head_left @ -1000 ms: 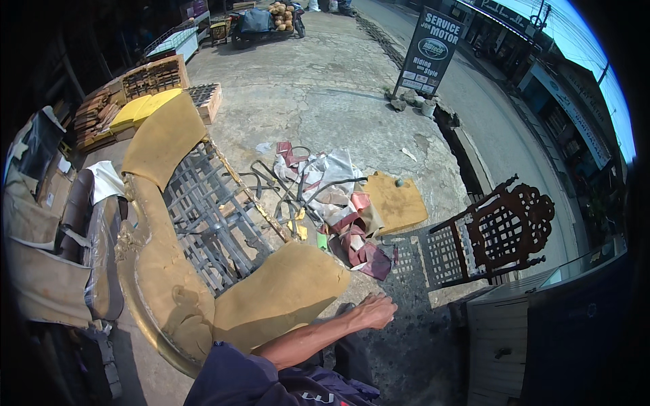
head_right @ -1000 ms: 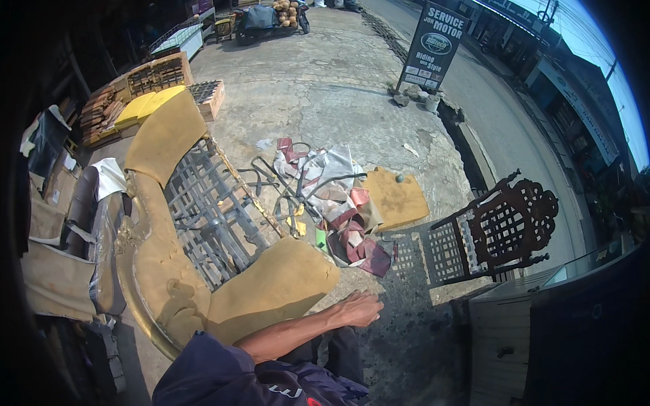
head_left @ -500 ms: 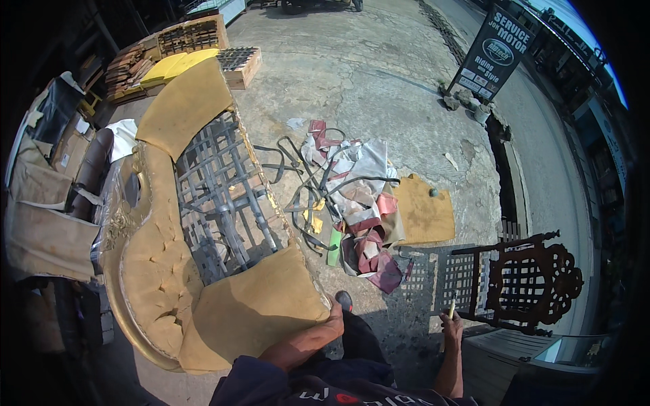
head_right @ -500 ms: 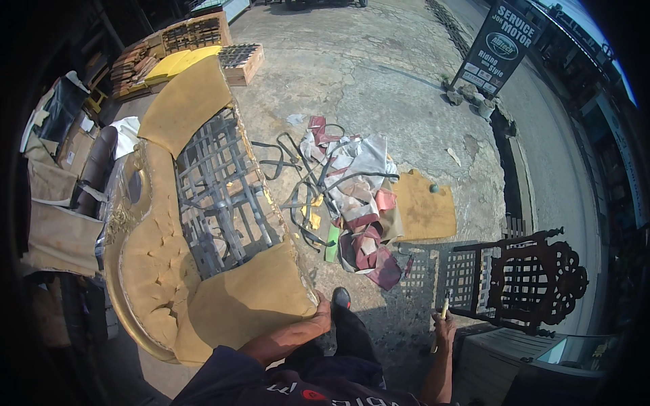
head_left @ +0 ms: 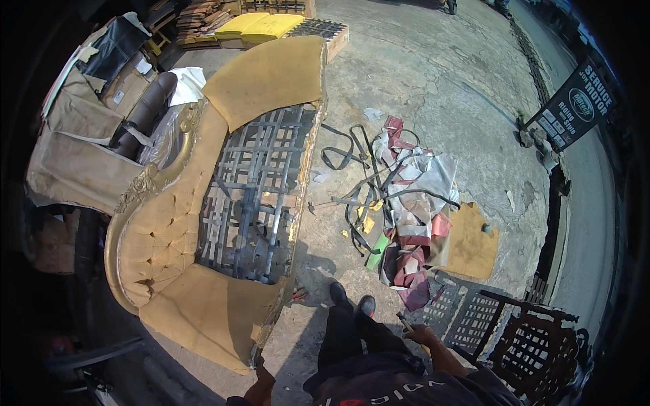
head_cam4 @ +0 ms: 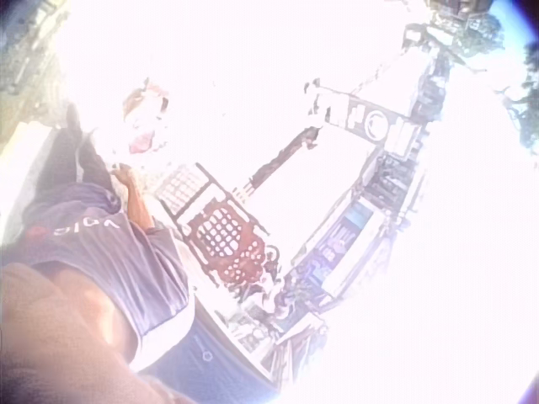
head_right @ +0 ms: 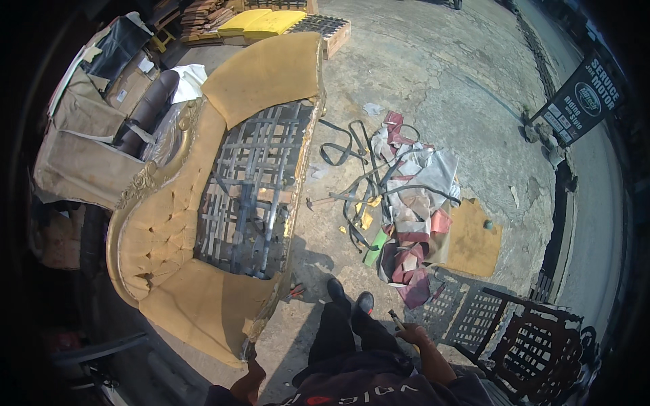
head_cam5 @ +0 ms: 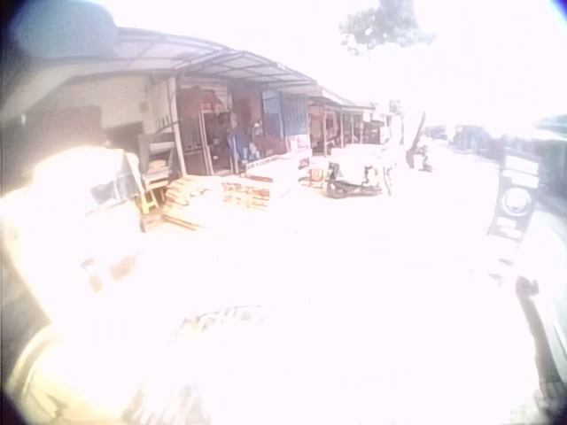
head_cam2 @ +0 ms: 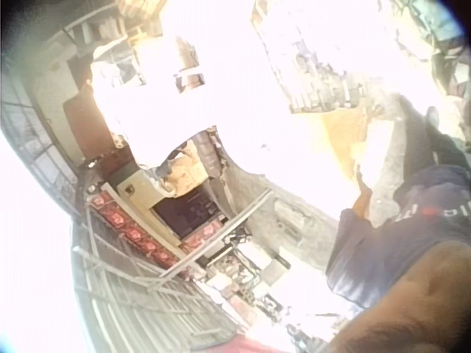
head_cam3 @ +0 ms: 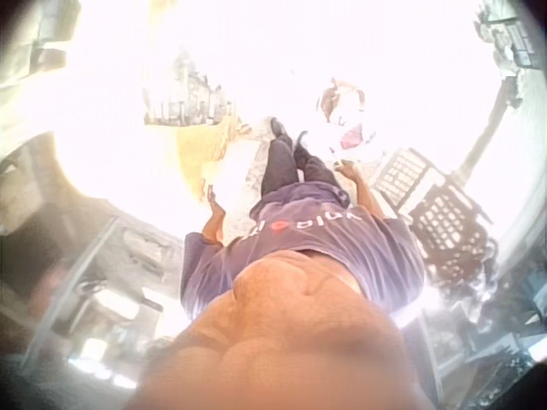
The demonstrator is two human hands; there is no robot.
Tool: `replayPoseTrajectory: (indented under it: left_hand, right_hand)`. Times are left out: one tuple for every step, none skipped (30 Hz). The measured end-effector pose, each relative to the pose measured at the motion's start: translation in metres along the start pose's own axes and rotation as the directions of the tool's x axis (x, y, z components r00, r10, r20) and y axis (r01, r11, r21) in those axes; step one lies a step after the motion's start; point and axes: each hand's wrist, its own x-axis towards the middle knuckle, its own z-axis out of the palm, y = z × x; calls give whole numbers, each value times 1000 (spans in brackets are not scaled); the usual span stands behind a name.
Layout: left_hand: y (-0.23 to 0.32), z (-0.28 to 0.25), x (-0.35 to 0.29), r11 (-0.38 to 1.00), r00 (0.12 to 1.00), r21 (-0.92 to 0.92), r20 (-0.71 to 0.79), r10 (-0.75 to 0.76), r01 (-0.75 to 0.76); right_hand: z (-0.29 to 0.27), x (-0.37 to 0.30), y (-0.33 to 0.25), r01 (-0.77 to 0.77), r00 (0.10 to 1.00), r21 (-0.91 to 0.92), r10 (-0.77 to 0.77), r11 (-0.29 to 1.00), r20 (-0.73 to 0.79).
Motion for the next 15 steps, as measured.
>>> replayPoseTrajectory:
  left_hand:
    - [-10, -5, 4, 993, 998, -102, 19, -59, 61]
    - [-20, -10, 19, 977, 995, -193, 62, -77, 87]
    - [-28, -11, 31, 943, 992, -324, 113, -48, 82]
    - [-33, -9, 39, 887, 986, -452, 166, -17, 91]
    - [-33, -5, 51, 758, 966, -652, 210, 149, 25]
    - [-20, -3, 65, 552, 918, -834, 196, 344, -29]
    - [0, 3, 78, 384, 865, -922, 157, 476, -43]
    - [40, -1, 94, 364, 869, -927, 108, 484, -88]
    - [82, -5, 101, 442, 915, -886, 58, 398, -136]
    - [147, -27, 95, 611, 952, -768, 7, 306, -191]
    - [215, -53, 89, 768, 977, -611, -39, 210, -189]
    - [248, -77, 108, 816, 945, -478, -187, 267, -325]
    - [270, -88, 125, 843, 892, -328, -307, 331, -426]
    - [293, -101, 146, 848, 813, -160, -419, 405, -505]
    - [322, -122, 169, 798, 791, -243, -458, 406, -551]
  right_hand:
    - [-5, 8, -7, 65, 996, -131, -56, 989, 73]
    - [-14, 10, -20, 91, 993, -206, -72, 974, 97]
    - [-25, 19, -25, 87, 991, -233, -61, 969, 116]
    - [-37, 28, -27, 85, 988, -262, -48, 961, 144]
    - [-55, 41, -35, 90, 985, -293, -42, 952, 165]
    - [-73, 59, -42, 15, 984, -280, 35, 960, 172]
    - [-89, 72, -43, -73, 976, -266, 124, 961, 181]
    - [-104, 81, -41, -183, 962, -234, 224, 955, 159]
    - [-115, 97, -35, -261, 956, -150, 277, 954, 99]
    - [-128, 124, -31, -325, 945, -45, 326, 945, 26]
    - [-142, 167, -25, -319, 947, -184, 320, 930, -24]
    - [-153, 202, -19, -319, 947, -329, 316, 889, -63]
    - [-162, 233, -34, -426, 903, -231, 393, 875, -173]
    - [-181, 251, -90, -283, 953, -390, 209, 876, -221]
    - [-193, 281, -117, -234, 960, -410, 143, 882, -241]
